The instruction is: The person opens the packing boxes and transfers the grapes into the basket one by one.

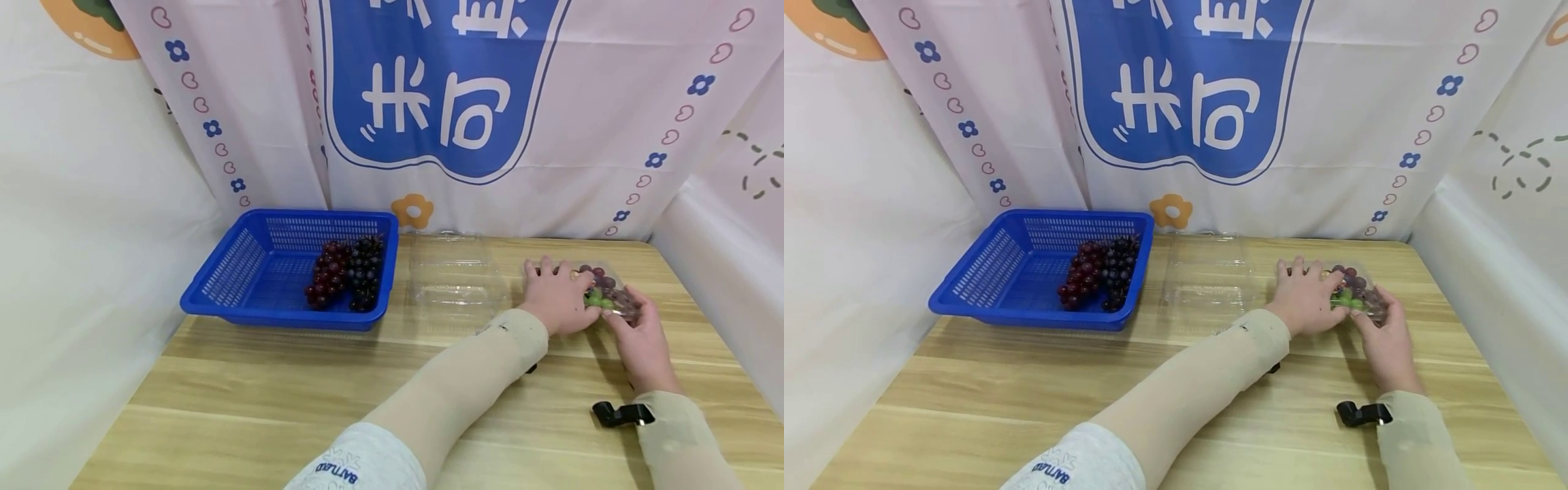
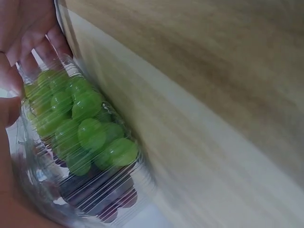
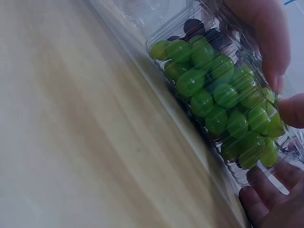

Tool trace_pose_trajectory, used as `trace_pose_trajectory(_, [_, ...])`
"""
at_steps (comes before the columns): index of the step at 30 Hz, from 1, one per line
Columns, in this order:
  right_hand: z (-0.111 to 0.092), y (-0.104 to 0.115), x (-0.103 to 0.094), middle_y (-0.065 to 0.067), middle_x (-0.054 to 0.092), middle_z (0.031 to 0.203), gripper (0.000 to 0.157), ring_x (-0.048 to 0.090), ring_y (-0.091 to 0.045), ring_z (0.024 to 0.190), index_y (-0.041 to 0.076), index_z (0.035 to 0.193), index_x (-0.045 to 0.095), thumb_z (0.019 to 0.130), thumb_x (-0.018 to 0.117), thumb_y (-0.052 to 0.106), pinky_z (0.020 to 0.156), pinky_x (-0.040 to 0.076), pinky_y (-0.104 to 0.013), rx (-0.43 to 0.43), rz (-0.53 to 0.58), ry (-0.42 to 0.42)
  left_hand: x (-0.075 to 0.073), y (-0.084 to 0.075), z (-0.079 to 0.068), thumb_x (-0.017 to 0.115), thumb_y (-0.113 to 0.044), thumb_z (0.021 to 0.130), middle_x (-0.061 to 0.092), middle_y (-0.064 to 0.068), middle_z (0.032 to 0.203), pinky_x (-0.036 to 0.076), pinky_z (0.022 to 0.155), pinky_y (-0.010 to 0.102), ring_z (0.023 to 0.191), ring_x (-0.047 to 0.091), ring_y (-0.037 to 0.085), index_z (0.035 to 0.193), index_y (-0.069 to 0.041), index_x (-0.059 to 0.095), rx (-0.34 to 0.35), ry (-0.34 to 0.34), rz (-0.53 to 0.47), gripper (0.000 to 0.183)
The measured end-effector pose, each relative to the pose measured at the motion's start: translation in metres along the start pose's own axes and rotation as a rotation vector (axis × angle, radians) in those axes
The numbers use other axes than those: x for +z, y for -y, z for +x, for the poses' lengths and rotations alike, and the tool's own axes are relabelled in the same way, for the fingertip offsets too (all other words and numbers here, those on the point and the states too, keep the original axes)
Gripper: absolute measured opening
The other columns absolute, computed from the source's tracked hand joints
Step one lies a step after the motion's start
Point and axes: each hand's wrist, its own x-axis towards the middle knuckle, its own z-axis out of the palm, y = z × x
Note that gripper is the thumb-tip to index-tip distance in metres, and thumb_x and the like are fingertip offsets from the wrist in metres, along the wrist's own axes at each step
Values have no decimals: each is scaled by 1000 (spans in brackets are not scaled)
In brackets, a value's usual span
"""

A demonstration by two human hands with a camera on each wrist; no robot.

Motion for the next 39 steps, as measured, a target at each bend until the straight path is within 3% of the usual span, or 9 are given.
trace_pose_trajectory(5, [-2,3,0,-25,24,160,70,39,-19,138,12,163,12,106,52,22,96,39,-8,8,0,12,0,1,2,31,-79,94,24,-14,162,8,118,62,152,12,31,152,-59,27,29,26,22,61])
trace_pose_trajectory(15, [-2,7,1,-25,17,162,71,31,-28,143,14,163,8,105,48,16,102,37,-12,51,9,28,1,1,3,22,-71,100,33,-2,160,27,114,56,147,27,36,157,-47,25,123,22,156,62])
trace_pose_trajectory(21, [0,12,3,-21,8,166,69,17,-29,150,15,164,8,104,40,10,120,22,-31,91,17,11,4,-4,4,13,-64,102,27,-2,164,28,115,54,147,29,36,162,-43,14,155,54,206,63])
trace_pose_trajectory(25, [-1,13,3,-20,5,167,66,12,-31,151,14,164,8,104,36,9,122,13,-42,104,15,6,4,-4,4,11,-63,103,27,-2,164,30,114,53,147,30,36,162,-42,13,157,48,218,63])
trace_pose_trajectory(29, [-1,12,3,-16,9,167,62,20,-24,148,15,164,12,105,31,9,118,24,-29,115,29,-1,4,-3,3,11,-61,104,28,-1,164,32,113,52,147,31,35,162,-42,15,158,36,208,61])
trace_pose_trajectory(33, [0,8,0,-16,20,164,57,38,-16,133,16,162,19,106,26,11,97,40,-14,122,78,-29,3,0,1,13,-60,105,36,-2,159,35,111,50,144,36,33,160,-43,23,168,1,195,58])
trace_pose_trajectory(35, [2,6,-1,-17,24,162,54,42,-15,130,15,162,20,107,25,12,92,43,-13,121,92,-39,3,1,0,14,-61,105,38,-2,157,37,110,48,142,37,32,158,-42,26,179,-20,197,58])
trace_pose_trajectory(39, [2,4,0,-18,24,163,53,36,-20,139,9,162,17,110,24,17,103,40,-19,114,42,-29,3,5,-3,18,-66,102,34,-2,160,34,113,48,145,32,33,159,-42,23,197,-22,195,63])
